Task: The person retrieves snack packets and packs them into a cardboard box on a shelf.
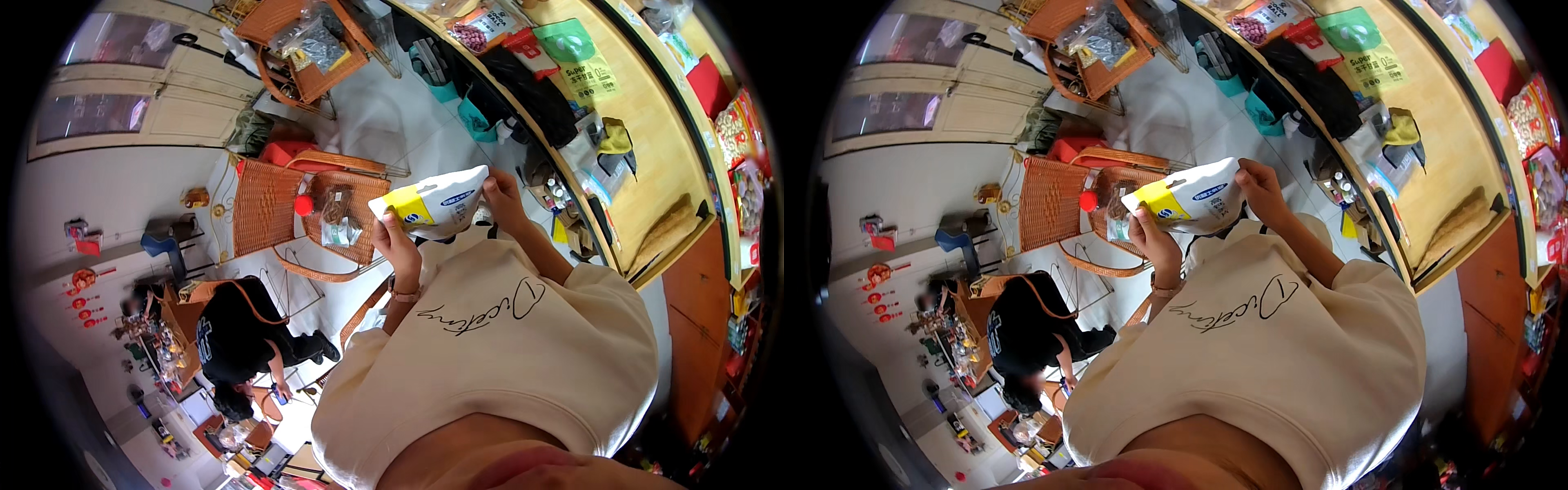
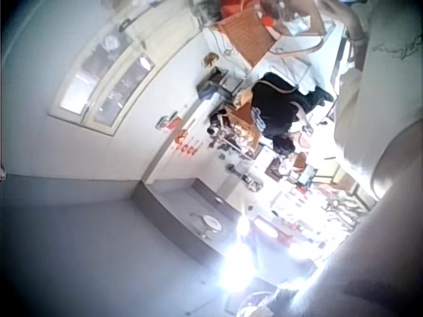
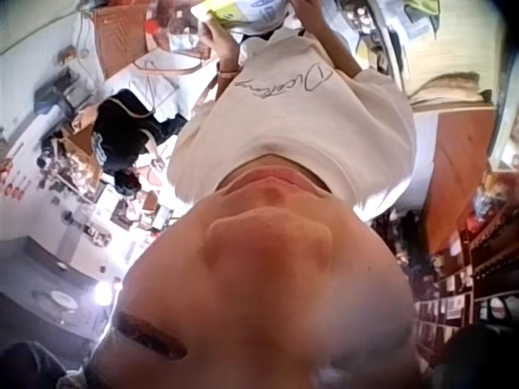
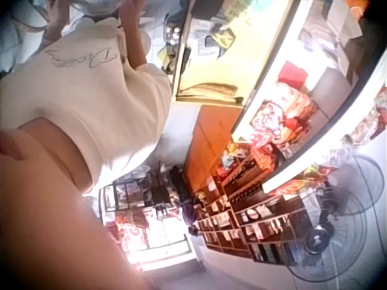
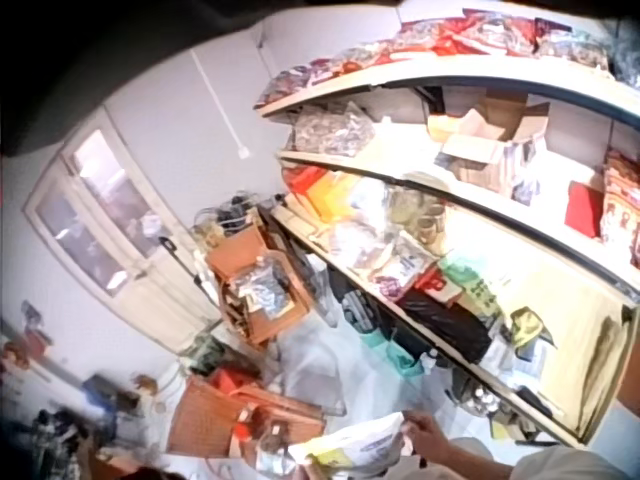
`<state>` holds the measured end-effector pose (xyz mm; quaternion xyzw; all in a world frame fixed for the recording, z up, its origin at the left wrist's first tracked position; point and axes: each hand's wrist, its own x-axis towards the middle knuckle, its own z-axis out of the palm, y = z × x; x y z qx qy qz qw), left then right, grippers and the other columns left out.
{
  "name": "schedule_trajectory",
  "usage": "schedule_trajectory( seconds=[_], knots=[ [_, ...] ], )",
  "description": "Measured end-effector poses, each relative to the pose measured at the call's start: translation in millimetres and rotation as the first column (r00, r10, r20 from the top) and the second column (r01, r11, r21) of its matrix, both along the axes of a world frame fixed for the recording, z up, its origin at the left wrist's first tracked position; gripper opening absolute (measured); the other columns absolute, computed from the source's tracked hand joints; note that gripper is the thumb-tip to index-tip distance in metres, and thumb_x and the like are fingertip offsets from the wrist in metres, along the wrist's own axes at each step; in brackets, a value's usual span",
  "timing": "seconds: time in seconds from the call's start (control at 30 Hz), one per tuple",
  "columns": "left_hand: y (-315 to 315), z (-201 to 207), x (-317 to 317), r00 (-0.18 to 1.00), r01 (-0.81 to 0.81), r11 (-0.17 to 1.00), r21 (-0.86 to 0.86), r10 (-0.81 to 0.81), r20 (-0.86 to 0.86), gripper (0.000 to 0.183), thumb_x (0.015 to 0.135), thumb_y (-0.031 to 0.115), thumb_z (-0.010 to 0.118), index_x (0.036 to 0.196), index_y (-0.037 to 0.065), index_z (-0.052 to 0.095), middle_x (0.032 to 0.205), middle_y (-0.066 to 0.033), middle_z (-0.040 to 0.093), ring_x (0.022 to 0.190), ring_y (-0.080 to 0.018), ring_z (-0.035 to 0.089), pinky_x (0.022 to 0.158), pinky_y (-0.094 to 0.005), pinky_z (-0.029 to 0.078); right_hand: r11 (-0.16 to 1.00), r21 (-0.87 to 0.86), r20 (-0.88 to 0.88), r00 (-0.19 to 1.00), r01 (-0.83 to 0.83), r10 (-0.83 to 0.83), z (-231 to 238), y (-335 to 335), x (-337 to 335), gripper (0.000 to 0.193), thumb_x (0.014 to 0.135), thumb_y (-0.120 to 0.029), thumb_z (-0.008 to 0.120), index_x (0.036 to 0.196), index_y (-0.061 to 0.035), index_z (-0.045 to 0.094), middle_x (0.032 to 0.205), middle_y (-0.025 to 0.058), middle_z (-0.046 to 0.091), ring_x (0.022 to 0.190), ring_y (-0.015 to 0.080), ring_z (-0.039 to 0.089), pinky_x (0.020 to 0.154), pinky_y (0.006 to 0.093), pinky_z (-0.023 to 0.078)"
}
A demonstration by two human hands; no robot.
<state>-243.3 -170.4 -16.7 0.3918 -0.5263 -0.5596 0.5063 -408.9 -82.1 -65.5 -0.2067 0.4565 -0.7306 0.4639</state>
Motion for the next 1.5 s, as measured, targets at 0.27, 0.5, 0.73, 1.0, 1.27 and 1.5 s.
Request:
schedule_trajectory(
  seconds=[0.27,0.5,0.73,1.0,1.27,1.5],
  knots=[
    [-87,-7,-32,0.988,0.140,0.980,0.143,-0.130,-0.079,0.030,0.097,0.026,0.043,0.098,0.000,0.058,0.087,-0.0010,0.059,0.076,-0.0062,0.050,0.069,-0.0225,0.041,0.983,0.048,-0.372,0.917,0.177,-0.147,31,-72,-21,0.015,0.089,-0.015,0.056,0.086,0.0004,0.056,0.071,0.0001,0.052,0.074,0.0066,0.044,0.068,0.0219,0.038],
    [-198,11,-69,0.947,0.304,0.949,0.081,-0.291,-0.139,0.029,0.097,0.028,0.043,0.093,0.002,0.055,0.086,0.0003,0.058,0.077,-0.0060,0.050,0.067,-0.0238,0.041,0.939,-0.064,-0.419,0.845,0.337,-0.332,52,-170,-40,0.018,0.091,-0.016,0.054,0.083,-0.0003,0.052,0.068,-0.0010,0.048,0.069,0.0048,0.038,0.059,0.0212,0.036],
    [-298,-5,-101,0.946,0.318,0.945,0.077,-0.312,-0.084,0.030,0.096,0.031,0.046,0.092,0.002,0.054,0.084,0.0000,0.056,0.074,-0.0075,0.049,0.067,-0.0246,0.041,0.884,-0.003,-0.397,0.810,0.468,-0.431,50,-245,-47,0.023,0.091,-0.019,0.055,0.077,-0.0025,0.047,0.069,-0.0026,0.040,0.070,0.0042,0.034,0.059,0.0222,0.033],
    [-335,-12,-169,0.722,0.672,0.720,0.173,-0.689,0.064,0.029,0.090,0.018,0.057,0.110,-0.001,0.051,0.100,-0.0053,0.057,0.091,-0.0135,0.051,0.082,-0.0272,0.041,0.775,0.043,-0.282,0.751,0.631,-0.597,44,-258,-87,0.022,0.093,-0.020,0.052,0.077,-0.0050,0.048,0.070,-0.0058,0.041,0.067,0.0009,0.035,0.055,0.0191,0.030],
    [-346,44,-262,0.486,0.872,0.141,-0.469,-0.361,0.796,0.071,0.070,0.026,0.074,0.130,0.003,0.043,0.113,-0.0141,0.057,0.113,-0.0336,0.049,0.095,-0.0419,0.038,0.736,-0.067,-0.821,0.381,0.674,-0.424,80,-267,-164,0.020,0.082,-0.013,0.063,0.072,0.0005,0.052,0.066,0.0119,0.049,0.061,0.0276,0.047,0.055,0.0335,0.037],
    [-327,31,-342,0.056,0.989,-0.063,-0.132,-0.667,0.743,0.040,0.077,0.026,0.068,0.112,0.011,0.058,0.080,-0.0174,0.063,0.073,-0.0363,0.061,0.060,-0.0402,0.049,0.679,-0.135,-0.848,0.270,0.721,-0.456,88,-259,-218,0.018,0.080,-0.010,0.063,0.071,-0.0003,0.051,0.065,0.0127,0.049,0.066,0.0307,0.049,0.061,0.0379,0.038]
  ],
)
